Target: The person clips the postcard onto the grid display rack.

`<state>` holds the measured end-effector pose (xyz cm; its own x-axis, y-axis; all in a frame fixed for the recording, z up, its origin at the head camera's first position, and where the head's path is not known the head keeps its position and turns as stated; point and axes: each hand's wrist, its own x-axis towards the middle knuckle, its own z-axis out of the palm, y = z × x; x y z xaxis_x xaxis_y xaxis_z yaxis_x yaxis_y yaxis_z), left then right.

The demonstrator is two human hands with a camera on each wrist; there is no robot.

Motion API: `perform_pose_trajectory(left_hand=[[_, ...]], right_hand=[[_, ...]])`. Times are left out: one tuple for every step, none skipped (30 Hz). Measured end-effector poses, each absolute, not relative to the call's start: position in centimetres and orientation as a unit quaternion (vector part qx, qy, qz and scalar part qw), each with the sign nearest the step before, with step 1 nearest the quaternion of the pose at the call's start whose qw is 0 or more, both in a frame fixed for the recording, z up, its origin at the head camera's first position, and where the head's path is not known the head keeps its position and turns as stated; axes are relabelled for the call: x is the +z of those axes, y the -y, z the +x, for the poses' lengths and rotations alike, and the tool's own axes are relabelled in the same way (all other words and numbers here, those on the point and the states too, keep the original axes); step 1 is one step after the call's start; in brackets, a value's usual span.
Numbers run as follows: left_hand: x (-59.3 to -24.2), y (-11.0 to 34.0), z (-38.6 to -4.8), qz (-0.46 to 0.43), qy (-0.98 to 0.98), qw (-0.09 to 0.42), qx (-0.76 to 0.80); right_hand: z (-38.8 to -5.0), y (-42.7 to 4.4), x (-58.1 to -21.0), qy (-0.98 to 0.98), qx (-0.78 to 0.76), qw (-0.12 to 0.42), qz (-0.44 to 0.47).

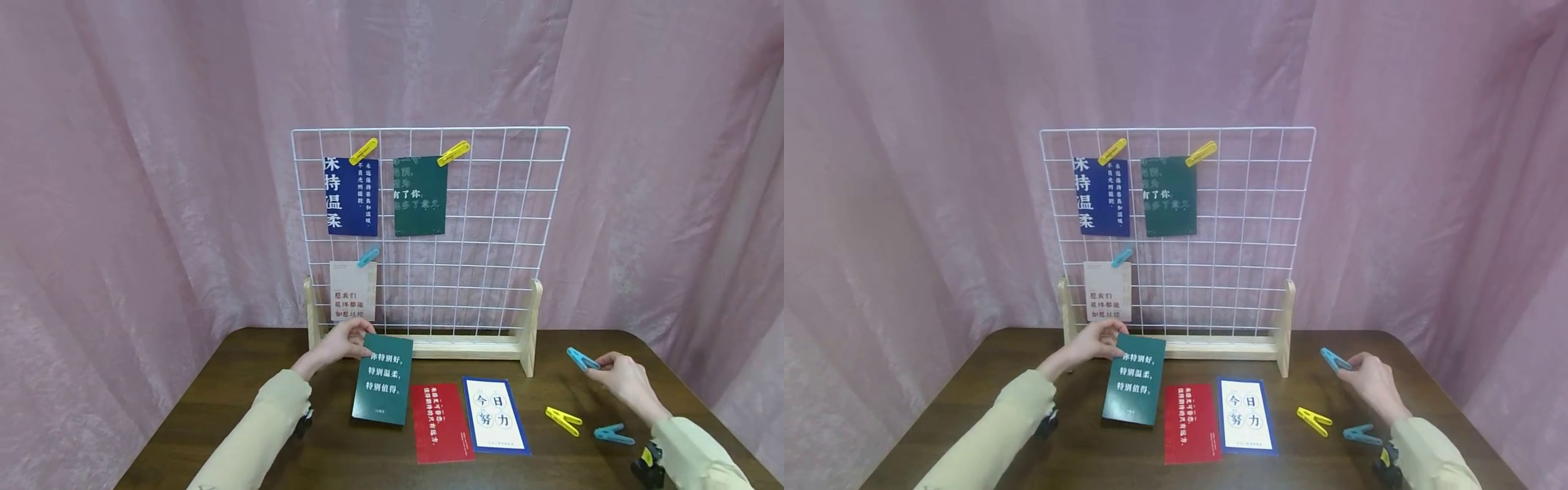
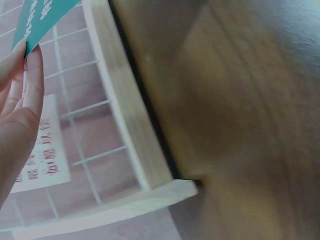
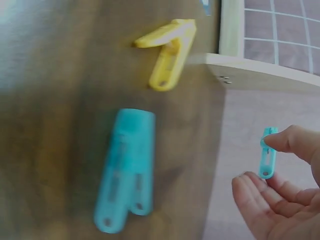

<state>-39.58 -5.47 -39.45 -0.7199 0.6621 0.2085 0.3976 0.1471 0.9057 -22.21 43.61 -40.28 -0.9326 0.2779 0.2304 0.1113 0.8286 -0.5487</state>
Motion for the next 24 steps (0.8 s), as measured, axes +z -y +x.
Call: perform_pose_trajectory(left_hand=[[-39.1, 5.4, -39.5, 0.357, -0.749, 0.113, 0.547], [-38.9, 5.4, -39.5, 0.359, -0.75, 0.105, 0.545], [-38.6, 5.3, -39.5, 0.359, -0.754, 0.098, 0.542], [-38.5, 5.3, -39.5, 0.361, -0.755, 0.092, 0.54], [-38.3, 5.3, -39.6, 0.361, -0.754, 0.088, 0.541], [-38.2, 5.3, -39.7, 0.359, -0.753, 0.087, 0.544], [-38.0, 5.3, -39.7, 0.358, -0.754, 0.084, 0.544], [-37.8, 5.3, -39.8, 0.355, -0.753, 0.082, 0.547], [-37.7, 5.2, -39.8, 0.355, -0.753, 0.077, 0.548], [-37.5, 5.2, -39.9, 0.355, -0.753, 0.07, 0.55], [-37.3, 5.1, -40.0, 0.355, -0.753, 0.064, 0.55], [-37.1, 5.1, -40.0, 0.355, -0.754, 0.057, 0.55], [-36.9, 5.0, -40.1, 0.355, -0.757, 0.048, 0.547], [-36.7, 4.9, -40.1, 0.353, -0.757, 0.042, 0.548], [-36.5, 4.9, -40.2, 0.355, -0.758, 0.034, 0.547], [-36.3, 4.8, -40.3, 0.352, -0.757, 0.03, 0.549], [-36.1, 4.7, -40.3, 0.351, -0.757, 0.026, 0.551], [-35.8, 4.7, -40.4, 0.349, -0.756, 0.021, 0.553], [-35.6, 4.6, -40.4, 0.348, -0.757, 0.014, 0.553], [-35.4, 4.5, -40.4, 0.348, -0.755, 0.011, 0.555], [-35.2, 4.5, -40.4, 0.349, -0.755, 0.005, 0.555], [-34.9, 4.4, -40.4, 0.346, -0.756, 0.0, 0.556], [-34.7, 4.3, -40.5, 0.347, -0.756, -0.007, 0.556], [-34.6, 4.2, -40.5, 0.347, -0.755, -0.013, 0.556]], right_hand=[[-22.2, -43.6, -39.9, 0.944, 0.272, 0.163, -0.096], [-22.3, -43.6, -39.7, 0.943, 0.268, 0.174, -0.087], [-22.4, -43.6, -39.5, 0.943, 0.267, 0.184, -0.078], [-22.4, -43.6, -39.3, 0.942, 0.265, 0.192, -0.07], [-22.4, -43.5, -39.1, 0.942, 0.262, 0.2, -0.064], [-22.4, -43.5, -39.0, 0.942, 0.26, 0.205, -0.059], [-22.4, -43.4, -38.8, 0.941, 0.26, 0.208, -0.056], [-22.3, -43.4, -38.7, 0.941, 0.262, 0.209, -0.054], [-22.3, -43.3, -38.6, 0.94, 0.263, 0.211, -0.053], [-22.3, -43.3, -38.4, 0.94, 0.263, 0.212, -0.052], [-22.3, -43.3, -38.2, 0.939, 0.263, 0.214, -0.051], [-22.3, -43.3, -38.1, 0.939, 0.263, 0.215, -0.051], [-22.3, -43.3, -37.9, 0.939, 0.263, 0.216, -0.049], [-22.3, -43.3, -37.7, 0.939, 0.263, 0.217, -0.047], [-22.3, -43.3, -37.5, 0.938, 0.261, 0.221, -0.045], [-22.4, -43.2, -37.3, 0.938, 0.261, 0.225, -0.043], [-22.4, -43.2, -37.0, 0.937, 0.263, 0.228, -0.041], [-22.5, -43.1, -36.7, 0.935, 0.262, 0.235, -0.038], [-22.6, -43.1, -36.4, 0.933, 0.263, 0.243, -0.036], [-22.6, -43.0, -36.1, 0.93, 0.262, 0.255, -0.033], [-22.7, -43.0, -35.7, 0.927, 0.261, 0.267, -0.03], [-22.7, -42.9, -35.3, 0.924, 0.263, 0.278, -0.027], [-22.7, -42.8, -35.0, 0.92, 0.264, 0.288, -0.024], [-22.7, -42.7, -34.6, 0.916, 0.265, 0.301, -0.02]])
